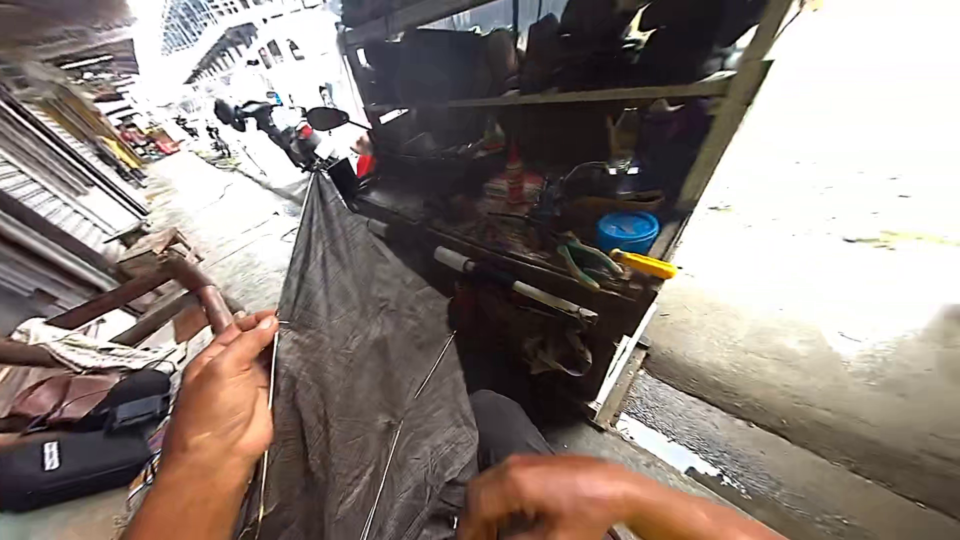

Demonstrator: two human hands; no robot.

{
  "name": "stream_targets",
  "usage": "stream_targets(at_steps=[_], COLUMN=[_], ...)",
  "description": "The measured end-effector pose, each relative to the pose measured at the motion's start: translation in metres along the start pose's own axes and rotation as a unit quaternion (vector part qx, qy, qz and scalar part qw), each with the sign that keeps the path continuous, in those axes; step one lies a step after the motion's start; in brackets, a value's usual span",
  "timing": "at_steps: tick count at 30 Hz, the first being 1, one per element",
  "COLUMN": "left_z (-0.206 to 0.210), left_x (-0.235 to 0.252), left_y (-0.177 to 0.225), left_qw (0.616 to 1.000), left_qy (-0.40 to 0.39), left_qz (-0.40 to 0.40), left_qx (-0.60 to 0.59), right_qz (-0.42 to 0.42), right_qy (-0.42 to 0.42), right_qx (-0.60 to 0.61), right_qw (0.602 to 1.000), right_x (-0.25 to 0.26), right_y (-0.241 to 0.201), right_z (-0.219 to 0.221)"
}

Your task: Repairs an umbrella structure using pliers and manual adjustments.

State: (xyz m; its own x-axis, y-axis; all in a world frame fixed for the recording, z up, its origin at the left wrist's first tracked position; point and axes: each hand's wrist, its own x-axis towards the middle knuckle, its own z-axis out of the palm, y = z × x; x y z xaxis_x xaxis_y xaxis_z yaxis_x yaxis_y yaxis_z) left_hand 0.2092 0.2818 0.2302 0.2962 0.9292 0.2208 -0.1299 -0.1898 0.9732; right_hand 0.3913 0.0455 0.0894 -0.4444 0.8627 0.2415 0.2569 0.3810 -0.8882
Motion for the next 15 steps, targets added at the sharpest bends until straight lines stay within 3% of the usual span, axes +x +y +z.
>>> stream_targets(at_steps=[2,3,6,8,11,15], left_z=[-0.003,-0.003,0.000,0.009,0.010,0.007], left_x=[0.005,0.006,0.005,-0.003,-0.009,-0.010], left_y=[-0.004,-0.004,-0.004,0.000,0.006,0.009], left_qw=[1.000,1.000,1.000,0.999,0.998,0.993], left_qy=[-0.002,0.000,0.006,0.010,0.010,-0.010], left_qz=[-0.002,-0.007,-0.018,-0.034,-0.061,-0.087], left_qx=[-0.015,-0.018,-0.017,-0.004,-0.023,-0.080], right_qz=[0.041,0.081,0.190,0.267,0.354,0.384], right_qy=[0.154,0.232,0.411,0.436,0.402,0.382], right_qx=[-0.122,-0.206,-0.430,-0.480,-0.481,-0.502], right_qw=[0.980,0.947,0.781,0.713,0.694,0.674], right_x=[-0.020,-0.029,-0.047,-0.062,-0.069,-0.066], right_y=[-0.002,-0.001,0.018,0.027,0.047,0.062], right_z=[-0.042,-0.063,-0.125,-0.159,-0.184,-0.193])
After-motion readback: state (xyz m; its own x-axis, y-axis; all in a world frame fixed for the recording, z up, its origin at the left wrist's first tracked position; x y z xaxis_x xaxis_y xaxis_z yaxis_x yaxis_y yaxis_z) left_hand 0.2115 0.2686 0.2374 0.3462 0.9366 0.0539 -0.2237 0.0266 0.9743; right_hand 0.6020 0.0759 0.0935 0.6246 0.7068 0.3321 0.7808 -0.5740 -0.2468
